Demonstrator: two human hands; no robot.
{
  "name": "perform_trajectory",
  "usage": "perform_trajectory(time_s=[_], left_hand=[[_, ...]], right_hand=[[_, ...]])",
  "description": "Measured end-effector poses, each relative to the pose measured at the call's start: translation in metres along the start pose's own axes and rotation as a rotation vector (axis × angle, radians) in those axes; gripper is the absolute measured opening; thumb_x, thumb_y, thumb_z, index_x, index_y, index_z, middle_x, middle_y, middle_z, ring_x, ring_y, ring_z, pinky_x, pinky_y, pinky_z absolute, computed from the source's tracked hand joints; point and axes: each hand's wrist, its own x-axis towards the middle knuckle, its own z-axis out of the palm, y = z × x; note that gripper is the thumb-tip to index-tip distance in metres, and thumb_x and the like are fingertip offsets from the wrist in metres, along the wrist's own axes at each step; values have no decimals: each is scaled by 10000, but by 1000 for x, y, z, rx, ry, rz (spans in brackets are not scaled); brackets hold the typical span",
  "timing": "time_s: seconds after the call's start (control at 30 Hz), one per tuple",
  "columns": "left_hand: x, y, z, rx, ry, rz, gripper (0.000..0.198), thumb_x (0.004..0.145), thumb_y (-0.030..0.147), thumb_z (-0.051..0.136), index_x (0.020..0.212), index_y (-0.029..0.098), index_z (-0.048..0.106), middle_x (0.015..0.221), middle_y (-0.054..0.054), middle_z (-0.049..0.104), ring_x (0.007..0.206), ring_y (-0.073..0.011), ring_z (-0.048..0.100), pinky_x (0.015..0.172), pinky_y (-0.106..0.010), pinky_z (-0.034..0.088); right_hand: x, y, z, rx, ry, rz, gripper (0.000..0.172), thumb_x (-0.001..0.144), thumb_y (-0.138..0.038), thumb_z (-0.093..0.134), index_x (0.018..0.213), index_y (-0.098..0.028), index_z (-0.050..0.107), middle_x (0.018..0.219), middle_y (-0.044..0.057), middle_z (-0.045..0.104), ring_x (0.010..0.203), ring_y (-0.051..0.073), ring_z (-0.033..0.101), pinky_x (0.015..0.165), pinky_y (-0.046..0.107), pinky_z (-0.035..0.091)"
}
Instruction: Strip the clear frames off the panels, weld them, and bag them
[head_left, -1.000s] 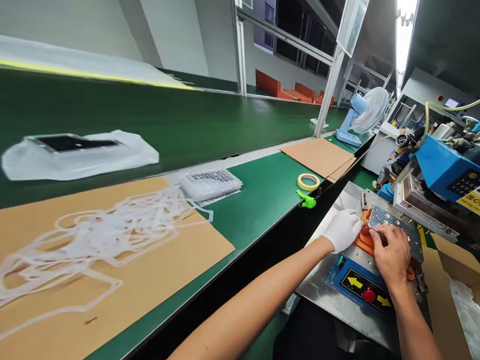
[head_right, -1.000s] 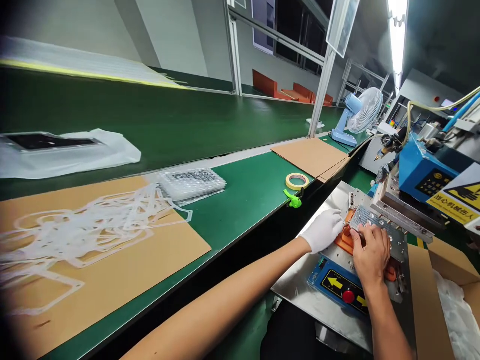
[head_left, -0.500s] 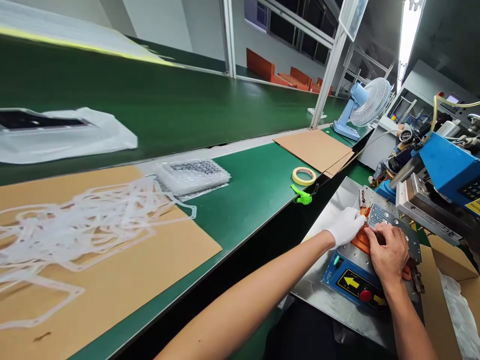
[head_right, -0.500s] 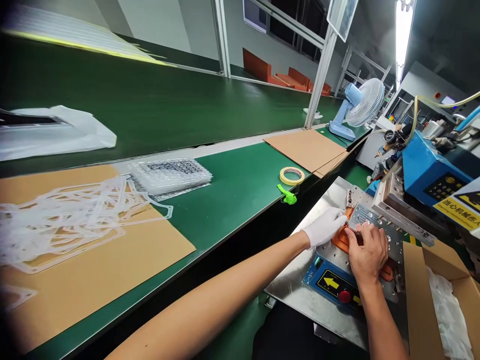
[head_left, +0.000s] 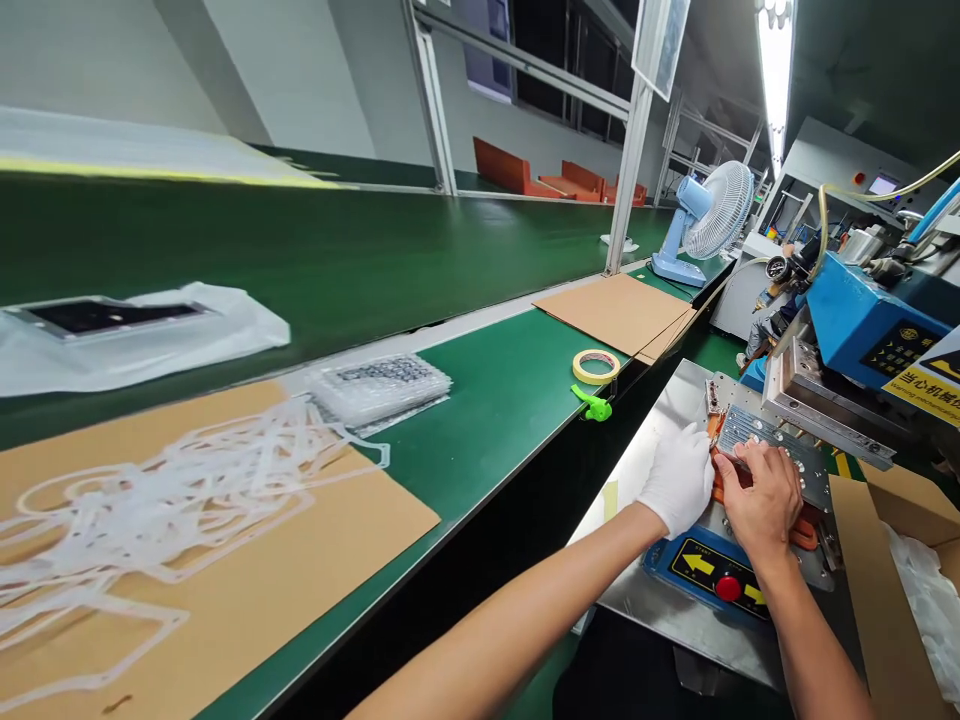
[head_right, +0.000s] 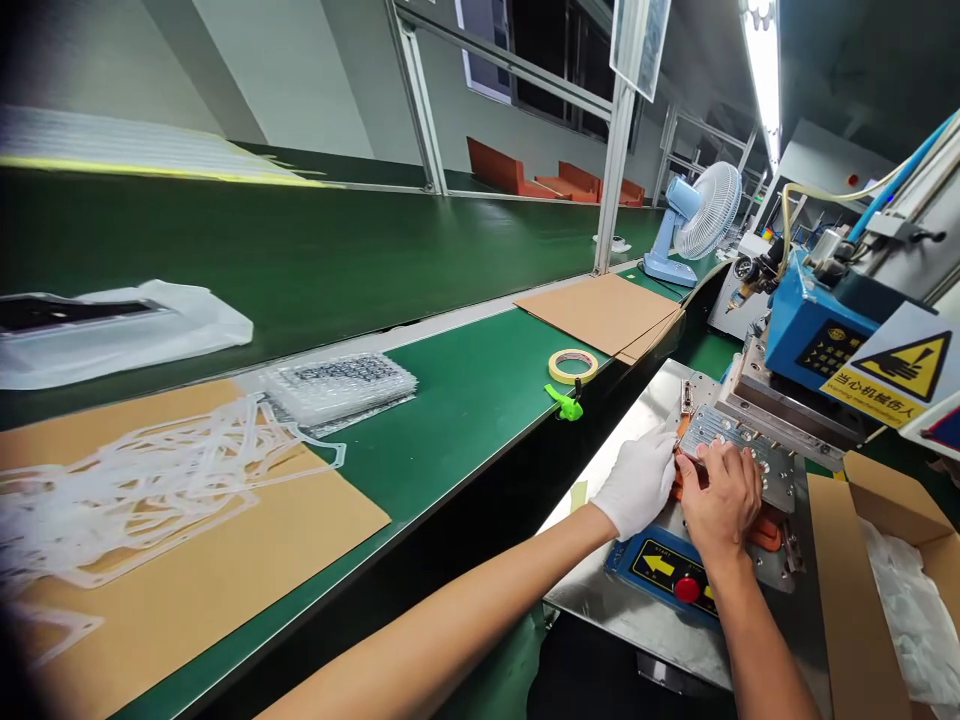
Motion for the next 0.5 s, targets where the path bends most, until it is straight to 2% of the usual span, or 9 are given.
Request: perform_trajectory(time_s=[0.13, 0.3, 0.4, 0.5], left_hand=[[17, -15, 5, -165, -62, -65, 231, 937, 129, 502, 1002, 171, 720, 1137, -120, 744, 1133, -294, 654, 1047, -425, 496], [71, -39, 14, -261, -48, -176, 268, 944, 142, 475, 789, 176, 690, 1030, -121, 742, 1059, -257, 665, 1037, -384, 503], [90, -44, 25, -318, -64, -213, 326, 965, 199, 492, 652, 199, 586, 840, -85, 693, 917, -230, 659, 891, -333, 532], [93, -44, 32, -389, -68, -265, 382, 1017, 273, 433, 652, 211, 526, 668, -24, 599, 700, -187, 607, 674, -289, 502]], right_hand=[[-2, 2, 2, 26, 8, -5, 299, 1027, -516, 697, 1082, -232, 773, 1177, 118, 779, 1102, 328, 658, 1017, 463, 471], [-1, 3, 0, 79, 30, -30, 255, 1035, -488, 693, 1073, -246, 762, 1145, 94, 784, 1086, 309, 681, 997, 441, 491], [0, 1, -1, 79, 34, -36, 249, 1040, -483, 689, 1074, -247, 758, 1110, 87, 787, 1090, 310, 682, 990, 440, 493], [0, 0, -2, 73, 24, -20, 256, 1042, -488, 686, 1073, -243, 754, 1132, 97, 784, 1081, 308, 681, 970, 435, 496]])
